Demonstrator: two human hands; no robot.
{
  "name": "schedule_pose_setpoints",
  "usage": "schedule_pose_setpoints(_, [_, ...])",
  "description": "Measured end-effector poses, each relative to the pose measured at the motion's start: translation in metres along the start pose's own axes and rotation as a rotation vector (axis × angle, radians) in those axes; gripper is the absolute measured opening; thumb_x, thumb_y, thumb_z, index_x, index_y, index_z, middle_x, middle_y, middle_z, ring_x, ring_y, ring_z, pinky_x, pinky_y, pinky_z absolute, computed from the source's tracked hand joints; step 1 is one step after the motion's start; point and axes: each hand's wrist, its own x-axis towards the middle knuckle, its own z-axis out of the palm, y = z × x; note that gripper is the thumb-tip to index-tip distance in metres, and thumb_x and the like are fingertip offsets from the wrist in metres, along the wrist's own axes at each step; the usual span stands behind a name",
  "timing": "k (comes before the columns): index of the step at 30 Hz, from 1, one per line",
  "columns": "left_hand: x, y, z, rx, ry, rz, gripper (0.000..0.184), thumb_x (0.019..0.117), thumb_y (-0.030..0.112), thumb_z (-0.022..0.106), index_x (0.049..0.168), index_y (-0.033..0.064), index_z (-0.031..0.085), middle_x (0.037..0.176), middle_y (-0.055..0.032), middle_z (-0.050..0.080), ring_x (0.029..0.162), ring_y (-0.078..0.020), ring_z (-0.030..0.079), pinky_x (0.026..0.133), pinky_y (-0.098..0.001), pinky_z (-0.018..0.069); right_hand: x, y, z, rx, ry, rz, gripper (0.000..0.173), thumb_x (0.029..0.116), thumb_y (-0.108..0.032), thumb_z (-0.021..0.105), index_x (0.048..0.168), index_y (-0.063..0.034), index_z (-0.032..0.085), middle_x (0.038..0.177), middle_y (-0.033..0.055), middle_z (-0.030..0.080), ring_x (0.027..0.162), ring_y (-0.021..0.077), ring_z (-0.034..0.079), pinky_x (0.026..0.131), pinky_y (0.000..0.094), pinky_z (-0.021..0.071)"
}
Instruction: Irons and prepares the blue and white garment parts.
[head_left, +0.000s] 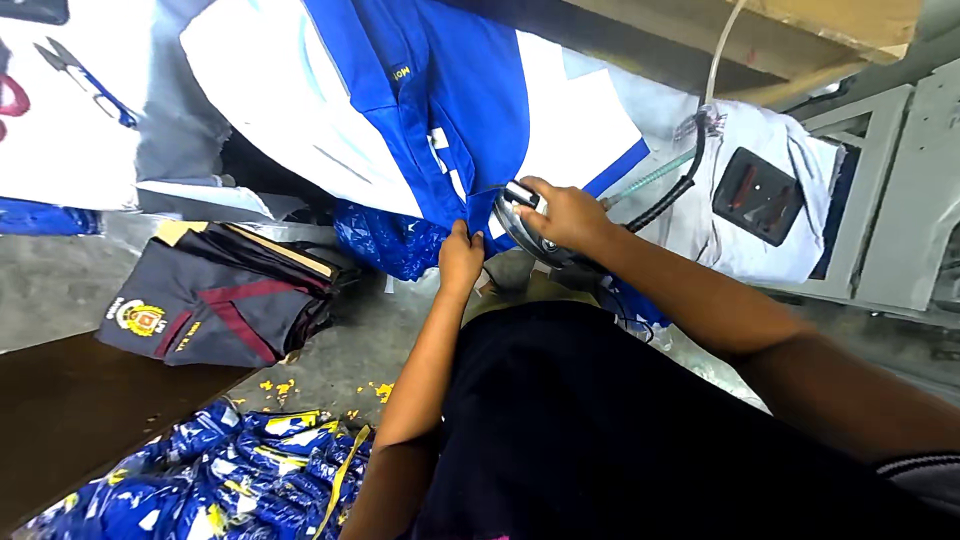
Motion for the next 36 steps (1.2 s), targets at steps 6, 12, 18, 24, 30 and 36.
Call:
schedule_pose_setpoints(6, [-0.003,0.004,0.006,0.018,0.040,-0.012,0.029,0.1076,0.018,0.051,0.122,-0.0067,0.058,0.104,-0.0291,0.067,0.103,-0.0459,0.067,0.091,-0.0656,0.0485,-0.030,0.015,0.022,-0.134,-0.064,-0.162,0.059,0.1064,-0.047,0.052,0.154,-0.0121,0.048,0.112,0.0243,0.071,0.104,0.0443,0.070,0.088,0.0612,0.0541])
schedule_pose_setpoints(12, [-0.005,0.002,0.005,-0.002,0.069,-0.021,0.027,0.1072,0.016,0.051,0.118,-0.0070,0.059,0.102,-0.0276,0.067,0.100,-0.0434,0.067,0.090,-0.0635,0.0489,-0.063,0.067,0.017,-0.129,-0.056,-0.118,0.058,0.1053,-0.044,0.056,0.153,-0.0112,0.050,0.117,0.0255,0.070,0.104,0.0460,0.070,0.087,0.0638,0.0544])
schedule_pose_setpoints(18, [-0.003,-0.001,0.003,-0.012,0.066,-0.006,0.026,0.1068,0.016,0.052,0.116,-0.0067,0.059,0.098,-0.0258,0.066,0.094,-0.0410,0.066,0.086,-0.0617,0.0490,-0.082,0.100,-0.019,0.041,0.068,0.135,0.053,0.1072,-0.041,0.054,0.151,-0.0108,0.051,0.100,0.0283,0.072,0.091,0.0507,0.070,0.081,0.0687,0.0527])
schedule_pose_setpoints(24, [-0.001,-0.004,0.003,-0.022,0.066,0.002,0.025,0.1070,0.016,0.052,0.115,-0.0071,0.059,0.096,-0.0248,0.065,0.091,-0.0391,0.065,0.084,-0.0593,0.0495,-0.036,0.105,-0.023,0.172,0.247,0.303,0.054,0.1080,-0.043,0.051,0.151,-0.0107,0.050,0.112,0.0299,0.070,0.102,0.0506,0.068,0.089,0.0677,0.0508])
schedule_pose_setpoints(30, [-0.001,-0.003,0.005,-0.008,0.062,0.008,0.026,0.1071,0.016,0.052,0.118,-0.0063,0.059,0.097,-0.0246,0.066,0.092,-0.0388,0.066,0.085,-0.0596,0.0496,0.002,0.094,-0.043,0.287,0.352,0.408,0.055,0.1083,-0.044,0.049,0.149,-0.0073,0.051,0.123,0.0265,0.068,0.115,0.0435,0.066,0.098,0.0623,0.0488])
schedule_pose_setpoints(36, [-0.004,-0.003,0.003,-0.019,0.073,0.020,0.025,0.1069,0.015,0.053,0.115,-0.0070,0.059,0.095,-0.0249,0.065,0.091,-0.0385,0.065,0.084,-0.0593,0.0494,-0.041,0.111,-0.020,0.201,0.235,0.250,0.053,0.1087,-0.041,0.051,0.150,-0.0071,0.050,0.118,0.0287,0.069,0.108,0.0473,0.068,0.094,0.0651,0.0506])
